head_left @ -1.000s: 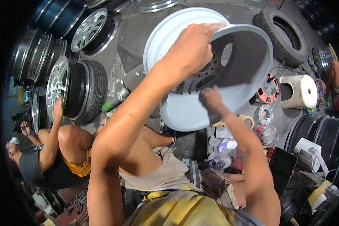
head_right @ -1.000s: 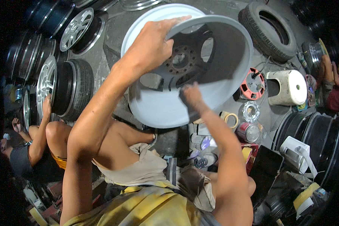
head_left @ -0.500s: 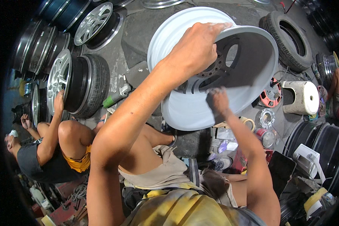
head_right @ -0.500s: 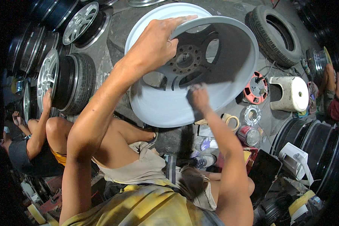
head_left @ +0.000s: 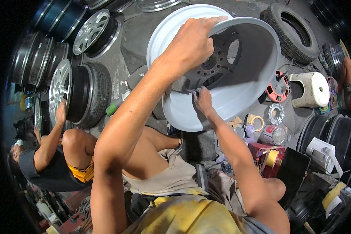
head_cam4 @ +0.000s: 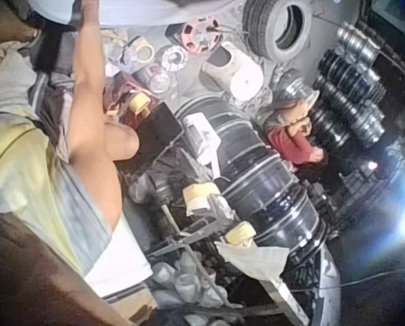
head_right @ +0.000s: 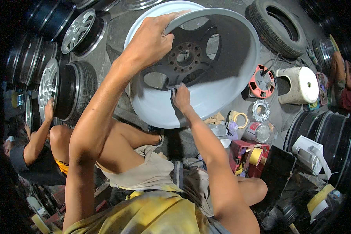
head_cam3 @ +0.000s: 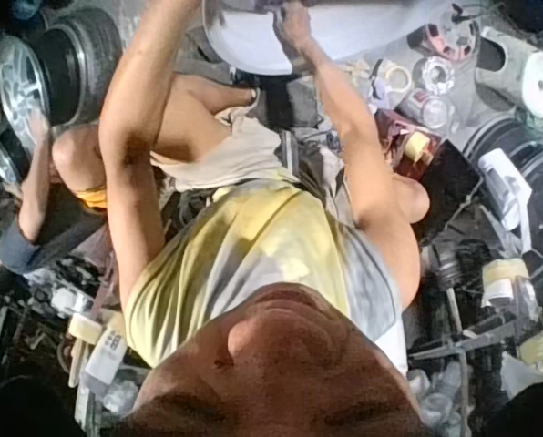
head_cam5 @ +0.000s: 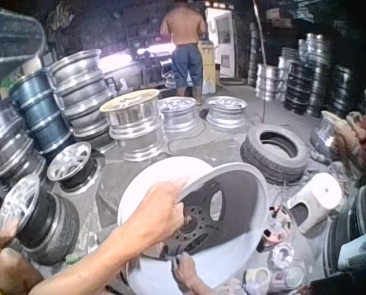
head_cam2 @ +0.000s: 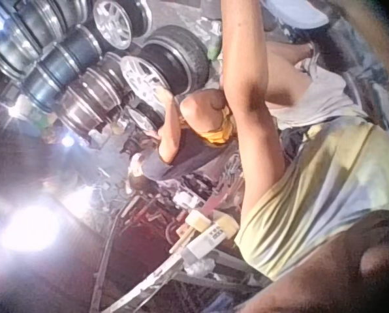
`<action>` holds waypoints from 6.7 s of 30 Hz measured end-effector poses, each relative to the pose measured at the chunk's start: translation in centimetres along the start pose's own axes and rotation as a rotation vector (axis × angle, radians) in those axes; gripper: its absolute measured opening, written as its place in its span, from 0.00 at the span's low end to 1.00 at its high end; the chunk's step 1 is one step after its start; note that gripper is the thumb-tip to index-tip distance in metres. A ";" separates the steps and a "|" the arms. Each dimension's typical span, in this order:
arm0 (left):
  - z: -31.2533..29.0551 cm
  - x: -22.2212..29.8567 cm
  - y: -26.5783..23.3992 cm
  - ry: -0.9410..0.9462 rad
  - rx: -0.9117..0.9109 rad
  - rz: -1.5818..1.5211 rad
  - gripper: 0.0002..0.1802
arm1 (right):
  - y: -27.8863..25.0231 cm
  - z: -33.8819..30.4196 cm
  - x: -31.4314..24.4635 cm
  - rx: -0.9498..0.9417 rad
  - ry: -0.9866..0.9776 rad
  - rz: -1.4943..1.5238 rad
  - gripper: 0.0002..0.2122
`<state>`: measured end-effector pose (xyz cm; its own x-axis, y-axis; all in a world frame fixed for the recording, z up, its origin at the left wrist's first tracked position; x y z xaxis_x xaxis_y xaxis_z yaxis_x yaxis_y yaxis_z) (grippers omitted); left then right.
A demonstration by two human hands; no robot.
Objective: The person sits on the floor in a workshop and sands a white car wheel rim using a sanding block. They rotate the wheel to sand different sections of the spokes and rim, occasionally flipping it over to work on the back side.
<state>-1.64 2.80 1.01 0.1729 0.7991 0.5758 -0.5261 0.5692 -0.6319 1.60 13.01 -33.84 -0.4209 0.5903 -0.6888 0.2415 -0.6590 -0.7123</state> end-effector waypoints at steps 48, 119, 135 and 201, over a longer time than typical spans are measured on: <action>0.1 -1.3 -0.4 -0.026 0.019 -0.005 0.29 | -5.5 11.6 11.4 -0.226 -0.269 -0.818 0.17; -0.6 -3.8 0.3 -0.129 -0.081 -0.260 0.24 | -18.4 4.7 11.3 -0.262 -0.500 -0.847 0.24; -0.3 -2.3 0.5 -0.158 -0.059 -0.390 0.28 | -11.4 -12.4 -10.0 -0.055 -0.042 0.497 0.26; -5.7 2.5 -3.5 -0.585 0.053 -0.550 0.23 | -6.6 2.4 -14.1 0.639 -0.569 0.237 0.05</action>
<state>5.38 3.90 1.71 -0.0379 0.1670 0.9852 -0.5340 0.8300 -0.1612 3.86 7.86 -19.10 -0.8339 0.1967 -0.5157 -0.0858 -0.9692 -0.2309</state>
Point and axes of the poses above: each hand's wrist, its own z-axis towards the middle knuckle, its own y-axis out of the palm, x = y × z, the point moved 3 cm from there along z, towards the middle knuckle, and after that the axes turned 13 degrees about x, right-handed, at the moved point
